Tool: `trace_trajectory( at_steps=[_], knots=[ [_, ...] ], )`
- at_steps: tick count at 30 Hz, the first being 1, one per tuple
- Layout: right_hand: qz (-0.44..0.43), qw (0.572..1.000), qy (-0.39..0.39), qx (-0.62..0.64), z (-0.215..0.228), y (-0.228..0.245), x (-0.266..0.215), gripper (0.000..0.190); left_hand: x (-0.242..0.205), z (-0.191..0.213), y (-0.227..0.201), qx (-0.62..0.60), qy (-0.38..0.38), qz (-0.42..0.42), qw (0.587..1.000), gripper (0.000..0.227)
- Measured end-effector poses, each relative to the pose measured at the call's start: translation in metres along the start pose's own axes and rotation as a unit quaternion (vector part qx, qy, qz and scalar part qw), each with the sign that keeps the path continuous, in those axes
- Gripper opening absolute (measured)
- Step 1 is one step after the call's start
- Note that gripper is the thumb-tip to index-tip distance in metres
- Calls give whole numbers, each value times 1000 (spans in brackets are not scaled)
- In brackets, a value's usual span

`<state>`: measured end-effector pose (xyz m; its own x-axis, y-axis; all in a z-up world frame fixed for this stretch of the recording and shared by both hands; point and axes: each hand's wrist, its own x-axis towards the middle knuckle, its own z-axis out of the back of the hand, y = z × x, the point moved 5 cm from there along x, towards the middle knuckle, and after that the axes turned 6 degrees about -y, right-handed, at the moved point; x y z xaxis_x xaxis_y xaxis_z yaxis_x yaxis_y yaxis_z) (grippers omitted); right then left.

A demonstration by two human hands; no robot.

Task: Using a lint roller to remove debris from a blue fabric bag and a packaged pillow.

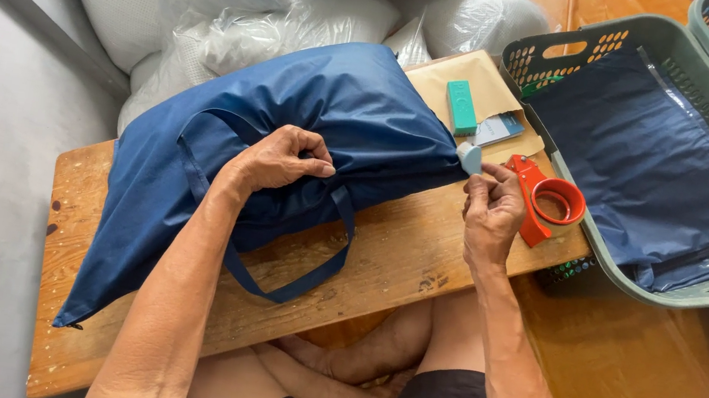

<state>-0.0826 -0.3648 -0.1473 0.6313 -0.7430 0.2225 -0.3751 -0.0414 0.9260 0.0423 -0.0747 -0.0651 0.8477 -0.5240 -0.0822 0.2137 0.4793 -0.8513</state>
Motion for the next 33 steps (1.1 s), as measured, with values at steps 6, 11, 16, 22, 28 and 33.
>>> trace_trajectory(
  at_steps=[6,11,16,22,28,33],
  knots=[
    [-51,998,19,32,10,2,4,11,-1,0,-3,-4,-6,8,1000,15],
    [-15,1000,13,20,15,4,6,13,1,1,-3,-1,-6,13,1000,14],
    [-9,998,65,-13,2,9,-13,15,-2,2,-8,-12,-8,25,1000,16],
    [22,998,-48,24,15,9,-4,13,-2,1,-4,-20,-9,23,1000,14],
    [16,999,39,10,3,0,-26,15,0,1,-3,-17,-13,19,1000,14],
    [60,996,-61,0,-13,-31,-40,22,0,0,-3,-10,-12,2,1000,13]
  ],
)
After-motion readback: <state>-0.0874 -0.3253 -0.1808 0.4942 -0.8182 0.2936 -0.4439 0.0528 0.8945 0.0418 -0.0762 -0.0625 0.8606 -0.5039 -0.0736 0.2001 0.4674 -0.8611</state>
